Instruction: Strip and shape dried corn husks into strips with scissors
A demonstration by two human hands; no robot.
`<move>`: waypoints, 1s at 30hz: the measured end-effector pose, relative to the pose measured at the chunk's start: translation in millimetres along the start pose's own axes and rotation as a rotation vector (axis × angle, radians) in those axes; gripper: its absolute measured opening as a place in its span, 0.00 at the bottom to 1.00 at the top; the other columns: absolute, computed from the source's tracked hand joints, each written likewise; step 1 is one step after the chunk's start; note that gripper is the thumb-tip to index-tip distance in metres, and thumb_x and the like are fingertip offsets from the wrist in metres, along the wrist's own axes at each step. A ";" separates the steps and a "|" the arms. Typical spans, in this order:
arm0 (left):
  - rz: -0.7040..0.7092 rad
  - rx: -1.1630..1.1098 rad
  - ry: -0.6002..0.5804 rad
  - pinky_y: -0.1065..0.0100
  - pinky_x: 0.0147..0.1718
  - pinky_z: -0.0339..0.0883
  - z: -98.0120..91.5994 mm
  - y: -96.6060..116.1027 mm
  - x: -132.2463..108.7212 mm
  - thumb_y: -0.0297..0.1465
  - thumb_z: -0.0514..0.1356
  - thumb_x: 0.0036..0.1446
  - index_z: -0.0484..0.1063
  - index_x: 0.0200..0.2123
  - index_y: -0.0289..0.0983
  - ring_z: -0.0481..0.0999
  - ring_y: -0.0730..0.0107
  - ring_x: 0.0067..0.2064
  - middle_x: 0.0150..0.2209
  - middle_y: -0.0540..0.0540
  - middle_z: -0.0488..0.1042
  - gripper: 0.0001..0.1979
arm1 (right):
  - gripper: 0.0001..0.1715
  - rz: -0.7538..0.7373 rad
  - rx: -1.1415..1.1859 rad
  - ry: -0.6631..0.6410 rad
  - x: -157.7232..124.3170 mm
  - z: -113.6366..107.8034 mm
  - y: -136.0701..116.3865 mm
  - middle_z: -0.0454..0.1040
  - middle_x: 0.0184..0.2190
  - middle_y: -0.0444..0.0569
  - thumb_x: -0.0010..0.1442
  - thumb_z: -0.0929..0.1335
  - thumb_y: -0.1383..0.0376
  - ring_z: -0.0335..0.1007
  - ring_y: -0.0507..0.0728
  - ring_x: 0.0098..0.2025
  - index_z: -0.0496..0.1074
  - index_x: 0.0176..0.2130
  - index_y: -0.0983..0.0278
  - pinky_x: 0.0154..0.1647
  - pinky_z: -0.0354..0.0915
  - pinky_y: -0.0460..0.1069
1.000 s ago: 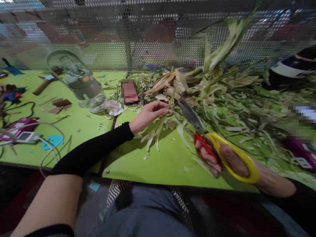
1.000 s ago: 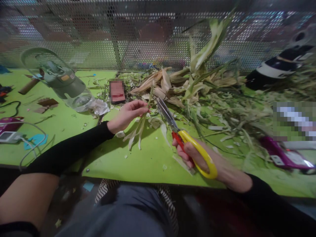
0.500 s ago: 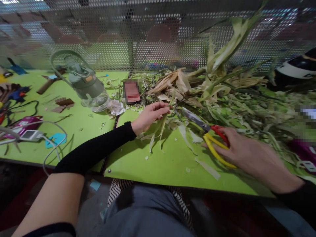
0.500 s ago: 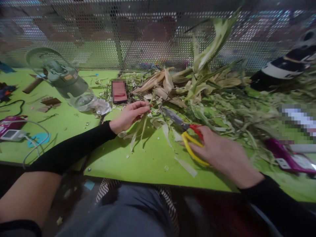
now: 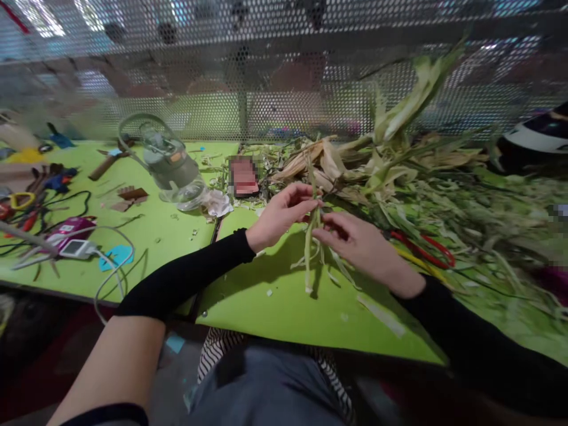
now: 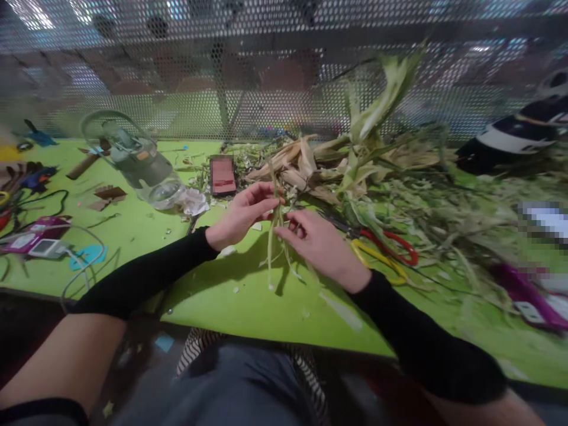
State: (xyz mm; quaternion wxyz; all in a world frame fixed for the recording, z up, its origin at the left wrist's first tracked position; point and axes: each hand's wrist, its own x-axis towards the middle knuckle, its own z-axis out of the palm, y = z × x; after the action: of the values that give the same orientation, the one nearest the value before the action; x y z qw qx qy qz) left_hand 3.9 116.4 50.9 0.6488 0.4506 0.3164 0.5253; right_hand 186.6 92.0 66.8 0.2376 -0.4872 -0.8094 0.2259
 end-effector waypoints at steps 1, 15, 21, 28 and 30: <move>0.024 0.002 0.001 0.74 0.32 0.62 -0.4 0.6 -0.1 0.22 0.65 0.63 0.69 0.38 0.36 0.72 0.81 0.33 0.34 0.54 0.76 0.07 | 0.37 -0.035 0.032 0.012 5.1 7.7 2.2 0.70 0.29 0.49 0.65 0.62 0.31 0.64 0.58 0.31 0.68 0.31 0.60 0.34 0.60 0.53; 0.089 -0.014 0.160 0.71 0.41 0.74 -12.1 29.8 5.8 0.27 0.63 0.67 0.64 0.40 0.39 0.81 0.74 0.42 0.40 0.49 0.82 0.08 | 0.37 0.184 0.661 -0.127 7.8 14.9 23.4 0.78 0.37 0.50 0.63 0.67 0.31 0.75 0.61 0.39 0.71 0.51 0.58 0.34 0.71 0.53; 0.062 0.047 0.129 0.71 0.41 0.73 -15.6 25.5 8.5 0.27 0.63 0.66 0.65 0.40 0.39 0.81 0.74 0.42 0.41 0.49 0.83 0.08 | 0.30 0.104 0.441 -0.041 7.2 21.6 26.9 0.76 0.38 0.48 0.62 0.74 0.44 0.71 0.57 0.35 0.71 0.54 0.60 0.36 0.70 0.53; 0.092 0.025 0.172 0.77 0.33 0.67 -22.5 35.8 14.0 0.24 0.62 0.66 0.70 0.39 0.37 0.78 0.81 0.34 0.36 0.51 0.82 0.04 | 0.35 0.140 0.559 -0.085 14.9 7.8 39.5 0.62 0.25 0.41 0.63 0.66 0.31 0.59 0.53 0.25 0.72 0.38 0.59 0.27 0.60 0.50; 0.093 0.027 0.170 0.77 0.34 0.68 -25.4 38.3 14.7 0.24 0.63 0.66 0.71 0.39 0.37 0.78 0.81 0.34 0.37 0.50 0.83 0.04 | 0.36 0.154 0.588 -0.050 16.4 5.4 41.1 0.56 0.22 0.39 0.63 0.65 0.30 0.55 0.53 0.24 0.71 0.36 0.58 0.27 0.60 0.51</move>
State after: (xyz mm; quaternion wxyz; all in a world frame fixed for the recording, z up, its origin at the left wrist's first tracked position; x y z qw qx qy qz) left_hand -30.0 138.6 76.9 0.5884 0.4272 0.3562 0.5870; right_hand 204.6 123.4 40.7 0.3307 -0.4517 -0.6755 0.4799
